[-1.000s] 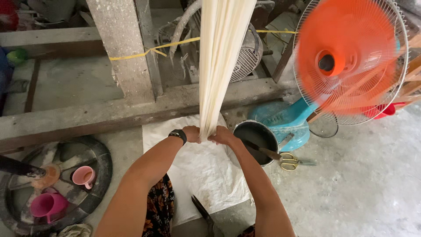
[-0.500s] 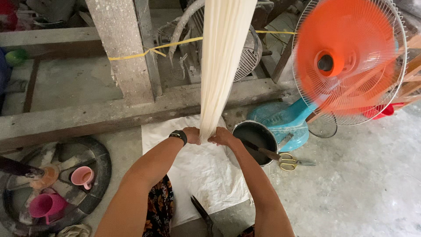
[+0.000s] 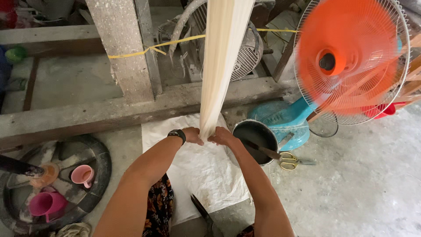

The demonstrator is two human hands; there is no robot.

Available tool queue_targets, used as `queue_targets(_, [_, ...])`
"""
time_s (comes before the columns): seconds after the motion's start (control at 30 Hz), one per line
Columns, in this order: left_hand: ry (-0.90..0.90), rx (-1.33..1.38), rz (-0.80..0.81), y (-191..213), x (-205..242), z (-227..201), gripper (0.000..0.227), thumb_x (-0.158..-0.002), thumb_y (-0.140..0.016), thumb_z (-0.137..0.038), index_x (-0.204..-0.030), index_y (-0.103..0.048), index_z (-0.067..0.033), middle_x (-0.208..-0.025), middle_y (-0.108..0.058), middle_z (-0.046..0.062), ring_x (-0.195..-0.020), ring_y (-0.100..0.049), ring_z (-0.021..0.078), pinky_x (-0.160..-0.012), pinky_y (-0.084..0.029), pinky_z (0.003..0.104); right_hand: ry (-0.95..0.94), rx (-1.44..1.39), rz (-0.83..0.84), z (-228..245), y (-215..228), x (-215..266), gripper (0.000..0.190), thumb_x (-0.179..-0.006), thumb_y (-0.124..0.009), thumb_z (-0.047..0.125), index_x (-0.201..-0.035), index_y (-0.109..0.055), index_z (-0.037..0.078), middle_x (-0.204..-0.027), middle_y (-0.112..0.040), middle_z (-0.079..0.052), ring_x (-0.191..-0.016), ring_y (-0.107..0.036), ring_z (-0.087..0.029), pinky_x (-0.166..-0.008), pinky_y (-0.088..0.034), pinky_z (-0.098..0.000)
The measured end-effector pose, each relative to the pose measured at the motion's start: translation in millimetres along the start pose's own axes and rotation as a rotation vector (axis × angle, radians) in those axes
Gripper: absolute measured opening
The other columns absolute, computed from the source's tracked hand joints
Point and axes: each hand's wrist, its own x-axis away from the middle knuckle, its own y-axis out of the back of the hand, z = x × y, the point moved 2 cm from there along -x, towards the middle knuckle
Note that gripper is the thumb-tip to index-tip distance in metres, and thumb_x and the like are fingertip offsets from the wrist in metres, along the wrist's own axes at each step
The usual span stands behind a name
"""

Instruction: The person gathers a bundle of hanging white noodles, cuts them with scissors, and then wraps the cut portion around a wooden rod. This process is repeated multiple times.

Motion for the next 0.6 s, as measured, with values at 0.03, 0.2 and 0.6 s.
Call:
queue_targets(0.03, [-0.028,0.020,0.005,-2.2,-1.8,1.9,0.080,-0.085,-0.065,-0.060,-0.143,-0.059,-0.0050,-0.139,-0.063,0.024,-0.130,-0.057,0.0462,-0.107,-0.049,0.056,0.006,0.015,0.008,-2.7,-1.7,-2.7,0.045,-0.078,-0.078,0.043,-0.091,-0.068,0.001,-0.071,-0.075,-0.010,-0.070,-0.075,-0.027,-0.076,-0.056,-0.0395])
queue_targets(0.2, [0.016,-0.101,-0.007,-0.8,9.0,-13.0,0.069,-0.091,-0.062,-0.051,-0.142,-0.060,-0.0046,-0.137,-0.064,0.023,-0.127,-0.060,0.0444,-0.106,-0.050,0.056,0.015,-0.041,0.017,22.0,7.8,22.7,0.034,-0.080,-0.075,0.038,-0.088,-0.072,0.004,-0.073,-0.077,-0.008,-0.066,-0.075,-0.022,-0.076,-0.058,-0.0353])
queue_targets(0.6, [0.091,-0.204,-0.003,-14.5,-1.8,-5.9,0.051,-0.093,-0.057,-0.044,-0.124,-0.070,-0.0048,-0.120,-0.073,0.018,-0.116,-0.067,0.0374,-0.100,-0.053,0.053,-0.023,-0.069,0.035,14.8,-5.5,11.9,0.031,-0.081,-0.074,0.034,-0.094,-0.074,0.006,-0.075,-0.078,-0.006,-0.063,-0.075,-0.019,-0.077,-0.058,-0.0337])
